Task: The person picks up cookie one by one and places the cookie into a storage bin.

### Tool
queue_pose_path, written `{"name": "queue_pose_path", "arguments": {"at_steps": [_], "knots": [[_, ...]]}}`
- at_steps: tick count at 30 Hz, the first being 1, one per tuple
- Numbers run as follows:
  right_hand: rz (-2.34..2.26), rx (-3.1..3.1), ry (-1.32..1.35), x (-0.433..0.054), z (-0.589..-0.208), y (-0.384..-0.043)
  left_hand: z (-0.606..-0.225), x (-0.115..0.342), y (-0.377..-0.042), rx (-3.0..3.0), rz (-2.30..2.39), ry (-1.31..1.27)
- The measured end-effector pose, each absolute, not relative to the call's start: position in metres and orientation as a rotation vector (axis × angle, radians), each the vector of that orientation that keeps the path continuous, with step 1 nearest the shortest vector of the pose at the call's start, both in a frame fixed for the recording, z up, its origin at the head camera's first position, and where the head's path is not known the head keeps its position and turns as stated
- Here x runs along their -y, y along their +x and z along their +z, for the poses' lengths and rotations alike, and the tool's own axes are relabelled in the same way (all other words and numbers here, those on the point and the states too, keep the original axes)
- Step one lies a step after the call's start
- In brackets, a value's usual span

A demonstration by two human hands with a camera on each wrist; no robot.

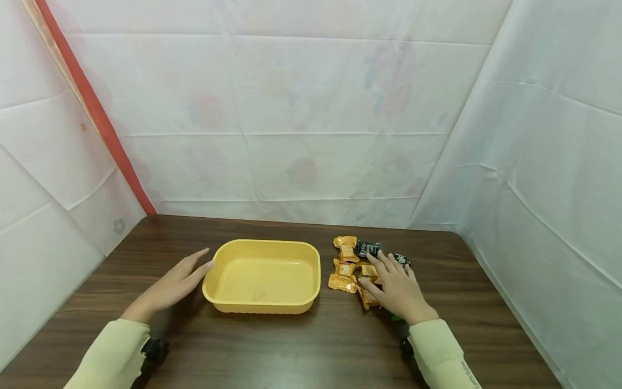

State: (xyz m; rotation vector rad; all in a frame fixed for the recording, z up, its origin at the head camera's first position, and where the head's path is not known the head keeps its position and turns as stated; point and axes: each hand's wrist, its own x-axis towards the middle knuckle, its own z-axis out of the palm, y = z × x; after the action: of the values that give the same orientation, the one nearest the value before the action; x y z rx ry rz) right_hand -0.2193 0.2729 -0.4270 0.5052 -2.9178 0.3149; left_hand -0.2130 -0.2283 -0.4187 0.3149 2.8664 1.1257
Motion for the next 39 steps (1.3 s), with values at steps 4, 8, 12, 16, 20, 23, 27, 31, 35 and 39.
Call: {"name": "queue_pose_path", "arguments": {"at_steps": [4, 8, 12, 16, 20, 23, 27, 31, 35, 39], "knots": [[0.319, 2.906, 0.542, -0.272, -0.425, -0.217, -0.421, 0.222, -0.215, -2.735, 1.25, 0.292], [0.322, 2.897, 0.584, -0.269, -0.423, -0.214, -0.423, 0.219, -0.216, -2.605, 1.356, 0.273], [0.317, 2.905, 0.594, -0.269, -0.423, -0.213, -0.424, 0.215, -0.218, -2.513, 1.433, 0.214], [0.316, 2.897, 0.602, -0.269, -0.422, -0.212, -0.425, 0.212, -0.219, -2.415, 1.522, 0.163], [0.324, 2.884, 0.621, -0.269, -0.422, -0.212, -0.426, 0.21, -0.219, -2.297, 1.644, 0.159], [0.334, 2.884, 0.629, -0.268, -0.421, -0.211, -0.427, 0.21, -0.22, -2.215, 1.724, 0.175], [0.348, 2.887, 0.631, -0.268, -0.419, -0.21, -0.428, 0.209, -0.22, -2.171, 1.773, 0.161], [0.34, 2.887, 0.634, -0.268, -0.418, -0.209, -0.43, 0.208, -0.221, -2.164, 1.787, 0.128], [0.331, 2.868, 0.65, -0.269, -0.417, -0.208, -0.431, 0.207, -0.222, -2.13, 1.816, 0.109], [0.321, 2.852, 0.674, -0.273, -0.416, -0.209, -0.433, 0.208, -0.223, -2.098, 1.835, 0.091]]}}
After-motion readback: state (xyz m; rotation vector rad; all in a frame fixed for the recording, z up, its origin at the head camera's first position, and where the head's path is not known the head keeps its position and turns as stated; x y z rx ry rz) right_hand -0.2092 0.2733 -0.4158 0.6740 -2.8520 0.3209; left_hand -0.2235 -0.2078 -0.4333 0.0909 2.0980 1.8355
